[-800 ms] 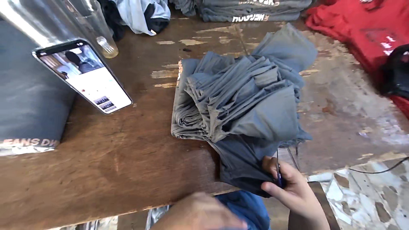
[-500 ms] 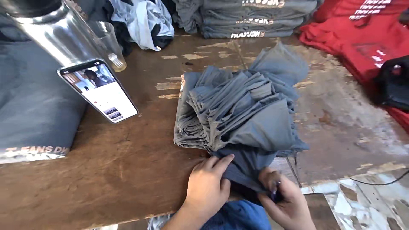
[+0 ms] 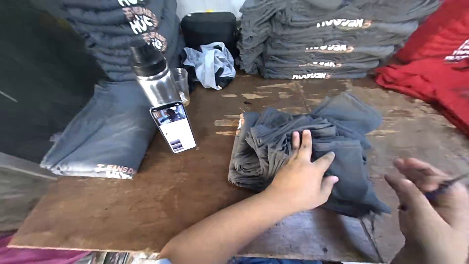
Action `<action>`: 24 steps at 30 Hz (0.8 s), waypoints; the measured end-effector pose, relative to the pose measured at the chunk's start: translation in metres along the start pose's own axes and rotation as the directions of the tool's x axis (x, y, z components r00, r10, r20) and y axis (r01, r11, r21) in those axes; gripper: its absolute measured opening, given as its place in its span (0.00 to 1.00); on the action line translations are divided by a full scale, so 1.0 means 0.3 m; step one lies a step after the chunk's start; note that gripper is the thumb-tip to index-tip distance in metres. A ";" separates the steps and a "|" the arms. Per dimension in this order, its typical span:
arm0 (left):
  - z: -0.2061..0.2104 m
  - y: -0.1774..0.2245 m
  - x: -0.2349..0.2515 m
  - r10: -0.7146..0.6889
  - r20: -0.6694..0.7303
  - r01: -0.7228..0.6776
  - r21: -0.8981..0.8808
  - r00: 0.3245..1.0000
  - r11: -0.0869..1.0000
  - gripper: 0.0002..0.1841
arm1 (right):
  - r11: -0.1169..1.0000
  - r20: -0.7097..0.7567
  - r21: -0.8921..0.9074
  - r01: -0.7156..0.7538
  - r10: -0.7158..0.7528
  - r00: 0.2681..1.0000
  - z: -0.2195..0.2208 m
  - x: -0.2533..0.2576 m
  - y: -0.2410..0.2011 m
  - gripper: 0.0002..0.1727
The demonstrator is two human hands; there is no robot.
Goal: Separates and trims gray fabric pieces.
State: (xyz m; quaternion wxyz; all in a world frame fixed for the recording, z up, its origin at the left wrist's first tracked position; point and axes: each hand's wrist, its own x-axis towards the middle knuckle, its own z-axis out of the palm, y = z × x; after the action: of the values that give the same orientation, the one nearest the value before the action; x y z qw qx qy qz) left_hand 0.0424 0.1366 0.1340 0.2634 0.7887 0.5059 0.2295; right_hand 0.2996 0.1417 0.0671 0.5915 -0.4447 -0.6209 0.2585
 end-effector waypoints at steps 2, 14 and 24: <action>-0.014 -0.009 0.085 -0.031 0.003 0.030 0.183 1.000 0.983 0.33 | 0.956 -0.057 -0.135 -0.262 0.257 0.965 -0.046 -0.013 0.064 0.27; -0.176 -0.196 0.296 -0.444 0.048 0.429 0.184 0.895 0.884 0.62 | 0.521 0.207 0.482 -0.704 0.714 0.669 0.129 -0.019 0.003 0.19; -0.212 -0.190 0.042 -0.437 -0.017 0.403 -0.357 0.899 0.842 0.54 | 0.729 -0.027 0.644 -0.230 0.323 0.946 0.211 0.047 -0.308 0.14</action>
State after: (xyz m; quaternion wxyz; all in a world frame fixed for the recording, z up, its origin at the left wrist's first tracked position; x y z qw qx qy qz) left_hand -0.0313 0.1798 0.1463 0.4163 0.5877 0.6305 0.2895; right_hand 0.2171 0.1232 0.1421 0.7021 -0.3236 -0.3820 0.5063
